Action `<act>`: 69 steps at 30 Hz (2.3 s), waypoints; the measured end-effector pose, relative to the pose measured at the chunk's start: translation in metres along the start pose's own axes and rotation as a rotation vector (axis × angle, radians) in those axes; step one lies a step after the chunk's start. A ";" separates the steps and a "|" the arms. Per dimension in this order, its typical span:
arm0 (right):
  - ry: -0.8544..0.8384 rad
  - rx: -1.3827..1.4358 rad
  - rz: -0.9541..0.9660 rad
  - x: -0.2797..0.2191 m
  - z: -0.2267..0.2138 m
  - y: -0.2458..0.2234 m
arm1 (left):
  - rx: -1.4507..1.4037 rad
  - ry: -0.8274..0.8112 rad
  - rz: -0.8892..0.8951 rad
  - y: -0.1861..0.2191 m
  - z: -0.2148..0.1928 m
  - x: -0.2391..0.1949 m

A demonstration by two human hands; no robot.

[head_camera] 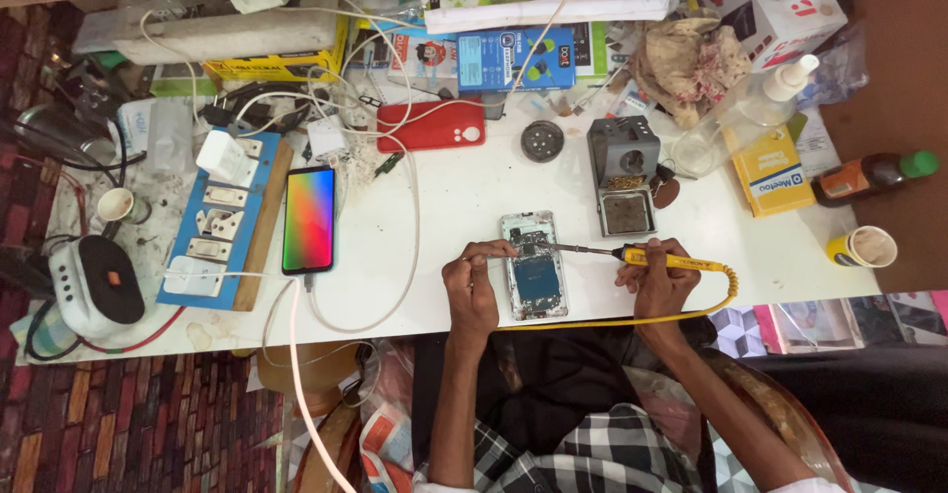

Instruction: The person uses a soldering iron and tweezers to work on a disassembled smartphone motherboard. They repeatedly apply heat to specific points on the board while holding components in place, focusing on a small area throughout the clip.

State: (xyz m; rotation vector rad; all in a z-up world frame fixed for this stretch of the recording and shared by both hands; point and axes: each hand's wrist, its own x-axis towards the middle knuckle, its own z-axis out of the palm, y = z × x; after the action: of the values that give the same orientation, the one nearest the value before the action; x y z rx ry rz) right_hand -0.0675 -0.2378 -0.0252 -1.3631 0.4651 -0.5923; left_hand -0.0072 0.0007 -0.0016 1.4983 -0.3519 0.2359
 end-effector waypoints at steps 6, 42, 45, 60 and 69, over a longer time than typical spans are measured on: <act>-0.050 -0.011 -0.001 0.000 0.001 -0.001 | -0.006 0.004 0.012 -0.002 -0.001 -0.001; 0.066 0.025 0.105 0.001 0.003 -0.004 | -0.065 0.100 -0.298 -0.006 -0.003 0.003; 0.055 -0.019 0.130 0.000 0.005 -0.007 | -0.098 0.135 -0.317 -0.007 -0.007 0.007; 0.009 0.073 0.004 -0.001 0.000 -0.005 | 0.421 -0.106 -0.812 0.036 0.007 -0.006; 0.020 0.120 -0.006 -0.001 -0.003 0.002 | 1.034 -0.321 -0.674 0.090 0.039 -0.006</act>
State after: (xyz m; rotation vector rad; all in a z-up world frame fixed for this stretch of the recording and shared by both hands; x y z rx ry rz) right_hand -0.0699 -0.2392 -0.0277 -1.2458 0.4349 -0.6298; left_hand -0.0490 -0.0320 0.0814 2.5857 0.0801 -0.4428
